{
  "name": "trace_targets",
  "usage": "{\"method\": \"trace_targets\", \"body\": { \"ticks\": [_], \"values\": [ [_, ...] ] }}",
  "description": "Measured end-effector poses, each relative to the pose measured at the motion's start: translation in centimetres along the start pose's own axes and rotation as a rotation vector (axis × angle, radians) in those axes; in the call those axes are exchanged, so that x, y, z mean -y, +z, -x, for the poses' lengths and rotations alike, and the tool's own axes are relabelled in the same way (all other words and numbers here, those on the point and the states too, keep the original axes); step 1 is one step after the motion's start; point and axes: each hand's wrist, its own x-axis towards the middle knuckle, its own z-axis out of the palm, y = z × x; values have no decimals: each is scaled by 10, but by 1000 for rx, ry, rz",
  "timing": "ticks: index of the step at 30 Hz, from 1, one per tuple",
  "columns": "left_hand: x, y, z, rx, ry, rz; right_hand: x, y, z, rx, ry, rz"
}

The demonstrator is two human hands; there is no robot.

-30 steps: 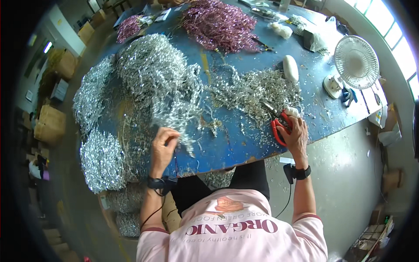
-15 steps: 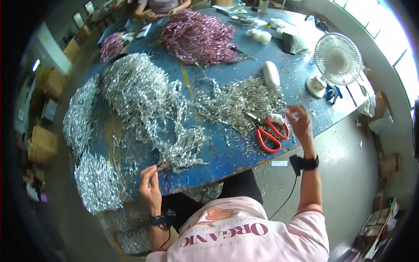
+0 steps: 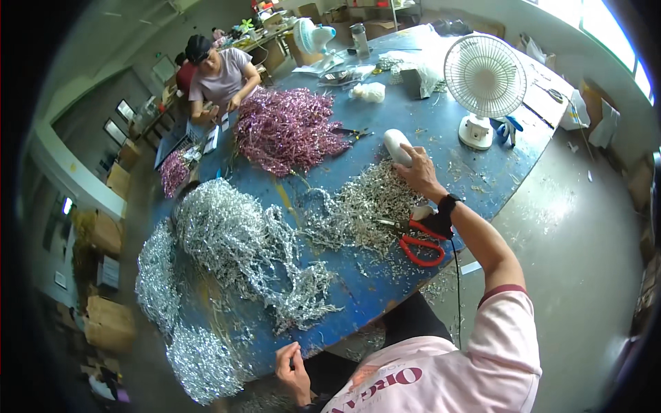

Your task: Cutting and preparing decorative tinsel strips using scissors in a manufacturing workshop.

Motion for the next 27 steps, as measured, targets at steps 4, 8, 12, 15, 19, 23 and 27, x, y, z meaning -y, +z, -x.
{"method": "trace_targets", "body": {
  "ticks": [4,8,12,15,19,23,27],
  "values": [
    [-30,3,-18,28,-25,113,57,-48,21,-95,-32,-330],
    [-45,26,-50,209,-278,724,152,-90,105,59,-142,-515],
    [-72,76,-90,391,-469,1319,214,-73,203,140,-264,-483],
    [-61,87,-100,406,-533,1203,225,-51,247,276,-341,-485],
    [-56,57,-94,462,-534,1194,210,-52,237,460,35,-919],
    [-53,58,-77,637,-543,1117,204,-45,215,930,352,-1299],
    [-43,63,-70,595,-220,781,204,-33,218,889,352,-1434]
  ]
}}
